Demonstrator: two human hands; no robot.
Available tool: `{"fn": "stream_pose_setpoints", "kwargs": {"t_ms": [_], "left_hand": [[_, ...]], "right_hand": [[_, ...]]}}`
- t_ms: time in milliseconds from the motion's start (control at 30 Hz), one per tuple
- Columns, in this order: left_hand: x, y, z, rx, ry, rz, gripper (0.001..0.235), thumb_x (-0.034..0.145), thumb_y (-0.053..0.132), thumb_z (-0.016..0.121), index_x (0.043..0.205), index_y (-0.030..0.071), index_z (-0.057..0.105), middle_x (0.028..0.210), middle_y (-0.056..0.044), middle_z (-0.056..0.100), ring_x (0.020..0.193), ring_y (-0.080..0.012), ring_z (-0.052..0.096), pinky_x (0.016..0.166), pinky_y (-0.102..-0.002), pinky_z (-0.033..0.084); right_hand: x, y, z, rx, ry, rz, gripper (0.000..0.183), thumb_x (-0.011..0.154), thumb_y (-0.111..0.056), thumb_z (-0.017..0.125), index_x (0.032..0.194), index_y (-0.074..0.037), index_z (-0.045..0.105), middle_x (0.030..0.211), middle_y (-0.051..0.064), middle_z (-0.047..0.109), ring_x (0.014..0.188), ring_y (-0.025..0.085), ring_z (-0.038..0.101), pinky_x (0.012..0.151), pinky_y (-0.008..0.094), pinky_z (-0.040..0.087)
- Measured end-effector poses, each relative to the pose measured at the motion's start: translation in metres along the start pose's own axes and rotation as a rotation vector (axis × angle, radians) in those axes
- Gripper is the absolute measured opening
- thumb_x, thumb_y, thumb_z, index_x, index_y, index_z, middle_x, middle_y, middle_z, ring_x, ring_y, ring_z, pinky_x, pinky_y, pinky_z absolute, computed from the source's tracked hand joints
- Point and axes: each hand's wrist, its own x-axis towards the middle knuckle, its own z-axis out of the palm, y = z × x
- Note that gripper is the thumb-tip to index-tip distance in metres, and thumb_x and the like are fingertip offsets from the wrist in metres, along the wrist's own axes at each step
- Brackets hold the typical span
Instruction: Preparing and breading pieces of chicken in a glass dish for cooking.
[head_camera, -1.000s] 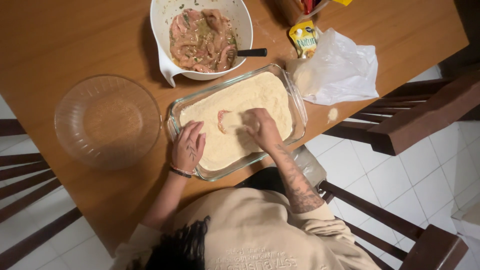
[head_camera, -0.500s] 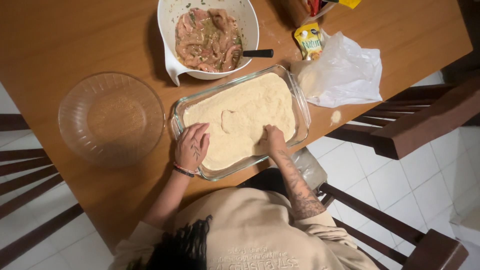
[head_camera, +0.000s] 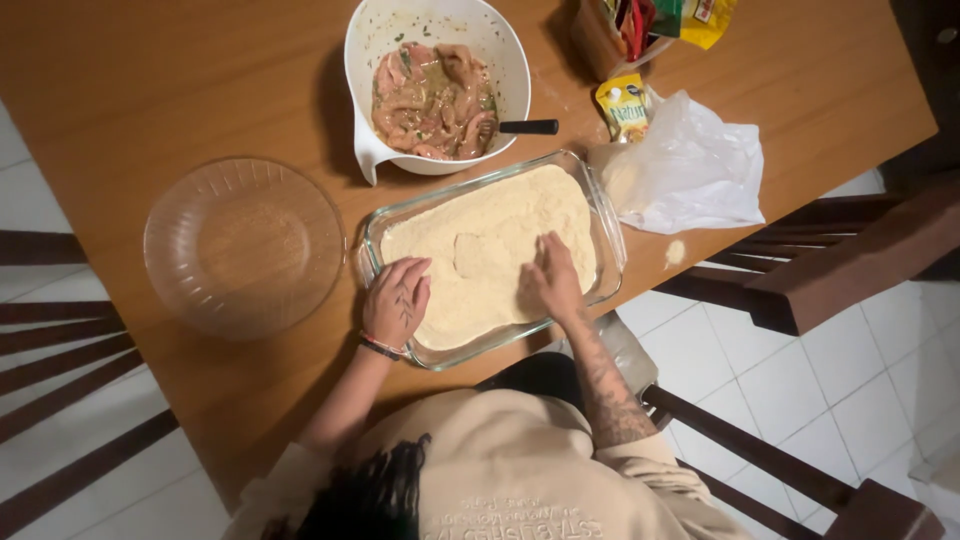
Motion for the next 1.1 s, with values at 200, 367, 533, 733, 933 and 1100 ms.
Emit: {"fn": "stream_pose_setpoints", "kwargs": {"t_ms": [200, 367, 533, 733, 933, 1100], "left_hand": [[0.005, 0.004, -0.008, -0.009, 0.004, 0.02, 0.026, 0.096, 0.022, 0.064, 0.12, 0.018, 0.074, 0.11, -0.003, 0.07, 0.105, -0.0243, 0.07, 0.089, -0.037, 0.058], [0.005, 0.004, -0.009, -0.028, -0.005, -0.001, 0.027, 0.094, 0.02, 0.066, 0.119, 0.017, 0.073, 0.108, -0.005, 0.07, 0.104, -0.0256, 0.07, 0.087, -0.038, 0.059], [0.001, 0.001, -0.002, 0.013, -0.001, -0.008, 0.027, 0.096, 0.022, 0.065, 0.121, 0.019, 0.073, 0.11, -0.003, 0.069, 0.103, -0.0234, 0.07, 0.087, -0.037, 0.058], [0.001, 0.002, -0.006, -0.001, -0.039, -0.028, 0.025, 0.096, 0.022, 0.065, 0.119, 0.018, 0.073, 0.108, -0.003, 0.07, 0.102, -0.0237, 0.07, 0.086, -0.038, 0.059], [0.004, 0.002, -0.005, 0.004, -0.026, 0.001, 0.026, 0.096, 0.021, 0.064, 0.12, 0.018, 0.072, 0.107, -0.004, 0.07, 0.101, -0.0244, 0.07, 0.086, -0.038, 0.058], [0.001, 0.001, -0.003, 0.02, -0.027, -0.004, 0.025, 0.095, 0.023, 0.066, 0.119, 0.018, 0.073, 0.107, -0.004, 0.069, 0.102, -0.0239, 0.07, 0.085, -0.038, 0.058]], "right_hand": [[0.053, 0.02, 0.018, 0.053, 0.051, 0.059, 0.055, 0.106, -0.034, 0.053, 0.148, 0.002, 0.049, 0.147, 0.033, 0.049, 0.138, 0.051, 0.044, 0.119, 0.058, 0.037], [0.061, 0.008, 0.05, -0.029, -0.069, -0.098, 0.045, 0.107, -0.032, 0.055, 0.144, -0.005, 0.057, 0.143, 0.023, 0.056, 0.14, 0.041, 0.047, 0.119, 0.052, 0.037], [0.024, -0.064, 0.047, -0.149, -0.231, -0.27, 0.049, 0.105, -0.032, 0.053, 0.151, -0.019, 0.049, 0.156, 0.011, 0.049, 0.15, 0.029, 0.037, 0.126, 0.05, 0.025], [0.004, -0.067, 0.04, -0.38, -0.165, -0.431, 0.074, 0.103, -0.045, 0.053, 0.163, -0.012, 0.027, 0.164, 0.022, 0.034, 0.153, 0.04, 0.028, 0.119, 0.067, 0.022], [0.009, -0.038, 0.056, -0.383, -0.063, -0.23, 0.101, 0.095, -0.069, 0.055, 0.161, 0.001, 0.022, 0.166, 0.031, 0.019, 0.152, 0.053, 0.016, 0.116, 0.072, 0.025], [0.016, -0.068, 0.069, -0.511, -0.16, -0.302, 0.094, 0.094, -0.076, 0.042, 0.164, -0.015, 0.024, 0.168, 0.022, 0.021, 0.153, 0.051, 0.016, 0.117, 0.072, 0.024]]}}
